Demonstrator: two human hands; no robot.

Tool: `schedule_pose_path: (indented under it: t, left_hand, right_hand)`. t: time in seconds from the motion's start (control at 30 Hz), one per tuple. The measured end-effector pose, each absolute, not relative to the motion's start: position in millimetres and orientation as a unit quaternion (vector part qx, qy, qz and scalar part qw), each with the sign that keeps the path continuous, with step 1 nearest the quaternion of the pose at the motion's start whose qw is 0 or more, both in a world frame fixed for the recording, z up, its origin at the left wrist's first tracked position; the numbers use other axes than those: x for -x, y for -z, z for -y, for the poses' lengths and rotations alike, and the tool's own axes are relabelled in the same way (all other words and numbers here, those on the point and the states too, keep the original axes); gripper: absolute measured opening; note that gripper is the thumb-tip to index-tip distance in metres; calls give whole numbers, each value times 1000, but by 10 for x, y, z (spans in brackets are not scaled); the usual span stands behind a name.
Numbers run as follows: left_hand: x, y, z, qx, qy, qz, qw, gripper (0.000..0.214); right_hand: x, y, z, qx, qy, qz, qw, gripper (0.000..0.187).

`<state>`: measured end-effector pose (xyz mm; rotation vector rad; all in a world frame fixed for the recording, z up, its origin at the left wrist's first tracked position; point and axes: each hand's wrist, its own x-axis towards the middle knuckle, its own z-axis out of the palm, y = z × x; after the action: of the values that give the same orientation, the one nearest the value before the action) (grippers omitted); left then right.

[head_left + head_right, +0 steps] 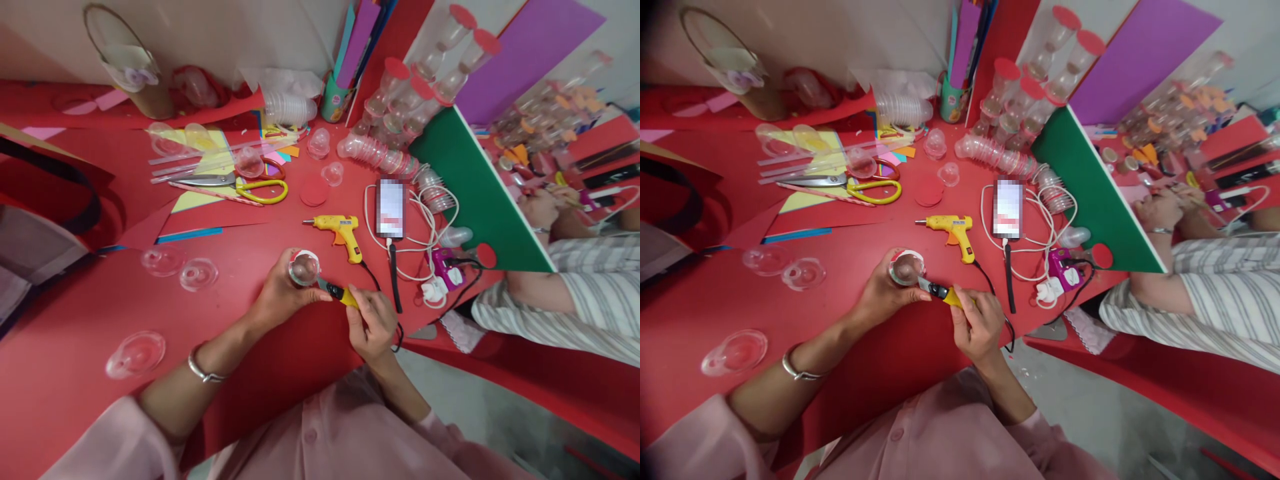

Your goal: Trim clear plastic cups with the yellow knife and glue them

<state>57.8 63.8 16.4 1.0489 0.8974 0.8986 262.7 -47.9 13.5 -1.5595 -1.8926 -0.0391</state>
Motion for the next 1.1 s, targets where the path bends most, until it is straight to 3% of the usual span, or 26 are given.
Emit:
schedule_pose_path:
  t: [0.2,0.37,0.6,0.87,1.1]
  left_hand:
    - [-573,-202,-643,-468,-400,-376,692,72]
    - [-584,-186,-626,-496,-417,-410,642,59]
    - [-586,-195,-626,-507,-414,-438,616,59]
    - [-595,-185,-635,-485,-409,-432,641,57]
    - [-575,-190,-653,-473,-418,-391,670,66]
  right_hand:
    - [-2615,-140,467,602,13,728,329,47]
    - [-2591,-142,450,616,30,724,310,46]
    - [-2605,-123,451,607,30,731,311,49]
    - [-2611,-111,436,601,64,735,308,58]
    - [-2605,-130,451,599,33,733,320,54]
